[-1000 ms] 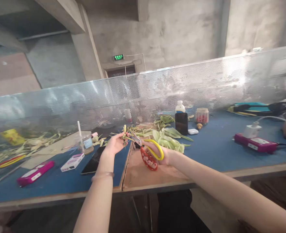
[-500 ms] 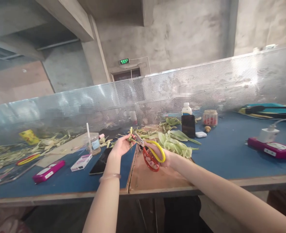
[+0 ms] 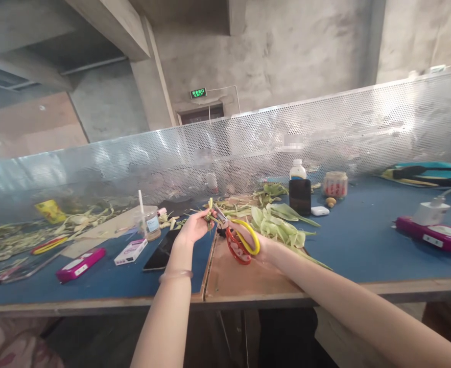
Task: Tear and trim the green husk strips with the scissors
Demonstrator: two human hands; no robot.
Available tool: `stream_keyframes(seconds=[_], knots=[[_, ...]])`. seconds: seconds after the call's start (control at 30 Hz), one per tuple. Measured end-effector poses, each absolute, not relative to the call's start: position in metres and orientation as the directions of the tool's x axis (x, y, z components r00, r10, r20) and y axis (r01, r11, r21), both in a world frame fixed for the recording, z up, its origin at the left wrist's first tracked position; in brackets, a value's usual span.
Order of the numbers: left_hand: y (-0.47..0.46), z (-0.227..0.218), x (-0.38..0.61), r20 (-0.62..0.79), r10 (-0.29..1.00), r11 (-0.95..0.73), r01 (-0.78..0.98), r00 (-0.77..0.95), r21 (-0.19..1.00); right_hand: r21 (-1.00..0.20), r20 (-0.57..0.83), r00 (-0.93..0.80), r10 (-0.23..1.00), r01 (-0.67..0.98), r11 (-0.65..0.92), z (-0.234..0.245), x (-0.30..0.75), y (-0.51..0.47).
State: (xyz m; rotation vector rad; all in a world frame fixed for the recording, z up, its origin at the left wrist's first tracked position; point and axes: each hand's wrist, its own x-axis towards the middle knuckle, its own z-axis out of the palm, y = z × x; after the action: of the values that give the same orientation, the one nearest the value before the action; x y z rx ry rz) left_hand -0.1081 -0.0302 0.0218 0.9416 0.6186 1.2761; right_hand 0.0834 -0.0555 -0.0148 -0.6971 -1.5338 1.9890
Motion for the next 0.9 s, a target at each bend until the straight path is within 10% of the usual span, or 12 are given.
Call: stream_keyframes(seconds=[0.9], knots=[[-0.030,0.022,-0.106,0.051,0.984,0.046,-0.530,0.168,0.847,-0.968,-0.100,-0.643,0.760,-0.112,-0.222,-0.010,0.078,-0.069]])
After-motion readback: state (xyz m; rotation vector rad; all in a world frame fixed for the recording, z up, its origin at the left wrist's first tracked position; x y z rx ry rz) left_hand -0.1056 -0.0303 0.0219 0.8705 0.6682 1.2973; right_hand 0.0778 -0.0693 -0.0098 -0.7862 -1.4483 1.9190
